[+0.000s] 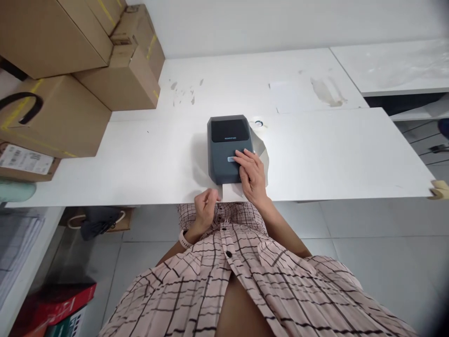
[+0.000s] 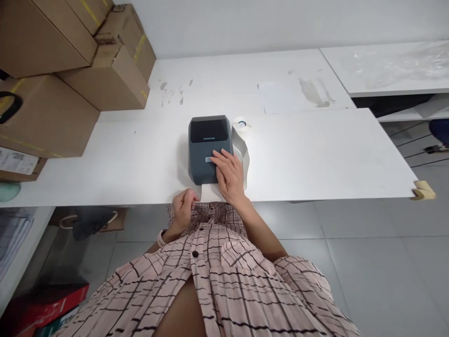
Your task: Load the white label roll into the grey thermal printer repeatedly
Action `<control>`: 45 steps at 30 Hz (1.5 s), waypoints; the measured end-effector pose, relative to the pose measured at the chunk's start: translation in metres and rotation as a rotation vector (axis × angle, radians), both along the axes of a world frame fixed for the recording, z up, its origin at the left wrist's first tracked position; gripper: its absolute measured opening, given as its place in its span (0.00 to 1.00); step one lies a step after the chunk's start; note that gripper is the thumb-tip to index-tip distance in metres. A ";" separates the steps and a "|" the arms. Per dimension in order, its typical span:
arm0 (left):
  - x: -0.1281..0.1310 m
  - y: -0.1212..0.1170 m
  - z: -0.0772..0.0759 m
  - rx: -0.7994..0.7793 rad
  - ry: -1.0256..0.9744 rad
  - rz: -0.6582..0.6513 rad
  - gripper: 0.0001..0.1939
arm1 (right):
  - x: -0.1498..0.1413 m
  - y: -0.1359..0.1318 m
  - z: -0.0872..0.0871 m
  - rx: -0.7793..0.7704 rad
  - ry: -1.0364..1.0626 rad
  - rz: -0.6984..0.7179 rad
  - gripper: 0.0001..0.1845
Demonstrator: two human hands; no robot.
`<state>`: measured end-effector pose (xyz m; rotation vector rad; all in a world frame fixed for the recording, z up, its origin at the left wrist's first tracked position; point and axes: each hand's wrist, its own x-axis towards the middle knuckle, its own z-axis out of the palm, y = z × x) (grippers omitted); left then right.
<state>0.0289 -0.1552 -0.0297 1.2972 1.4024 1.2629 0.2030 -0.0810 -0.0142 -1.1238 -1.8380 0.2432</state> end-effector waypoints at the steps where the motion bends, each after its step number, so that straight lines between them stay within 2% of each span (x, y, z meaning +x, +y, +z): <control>1: 0.002 0.000 0.000 -0.131 -0.067 -0.102 0.29 | 0.000 0.000 0.000 -0.009 0.004 -0.003 0.20; 3: 0.008 0.000 0.001 -0.346 -0.191 -0.253 0.31 | 0.000 0.000 0.002 -0.034 0.009 -0.007 0.21; 5: 0.014 0.003 0.002 -0.427 -0.265 -0.284 0.30 | 0.000 0.000 0.002 -0.056 0.007 -0.009 0.22; 12: 0.023 0.008 -0.005 -0.389 -0.271 -0.186 0.30 | 0.001 0.000 0.002 -0.018 -0.033 -0.010 0.21; 17: 0.015 0.008 -0.009 -0.367 -0.219 -0.285 0.30 | -0.003 -0.001 0.001 0.068 0.012 -0.023 0.27; 20: 0.004 0.003 -0.009 -0.344 -0.169 -0.303 0.28 | -0.004 -0.003 0.003 0.105 -0.069 -0.062 0.30; 22: -0.006 -0.001 -0.010 -0.307 -0.129 -0.256 0.27 | -0.005 -0.004 0.006 0.118 -0.151 -0.084 0.29; 24: -0.014 -0.003 -0.010 -0.243 -0.061 -0.131 0.24 | -0.007 -0.005 0.011 0.134 -0.216 -0.075 0.27; 27: -0.019 0.003 -0.006 -0.060 0.079 0.107 0.20 | -0.010 -0.005 0.019 0.144 -0.268 -0.043 0.21; 29: -0.017 0.012 -0.004 0.081 0.167 0.161 0.22 | -0.011 -0.003 0.023 0.111 -0.273 -0.023 0.17; 31: -0.011 0.022 -0.004 0.151 0.225 0.099 0.32 | -0.008 -0.002 0.025 0.057 -0.231 -0.003 0.15; 34: -0.003 0.032 -0.010 0.137 0.225 0.002 0.44 | -0.001 -0.008 0.021 -0.041 -0.044 0.018 0.18; 39: -0.001 0.035 -0.021 0.114 0.216 0.027 0.45 | 0.008 -0.027 0.000 -0.186 0.254 -0.042 0.31; 42: -0.004 0.041 -0.008 0.178 0.249 0.072 0.44 | 0.012 -0.025 0.001 -0.236 0.345 -0.011 0.33; 45: -0.009 0.064 0.021 0.285 0.237 0.069 0.37 | 0.018 -0.004 0.020 -0.156 0.356 0.054 0.33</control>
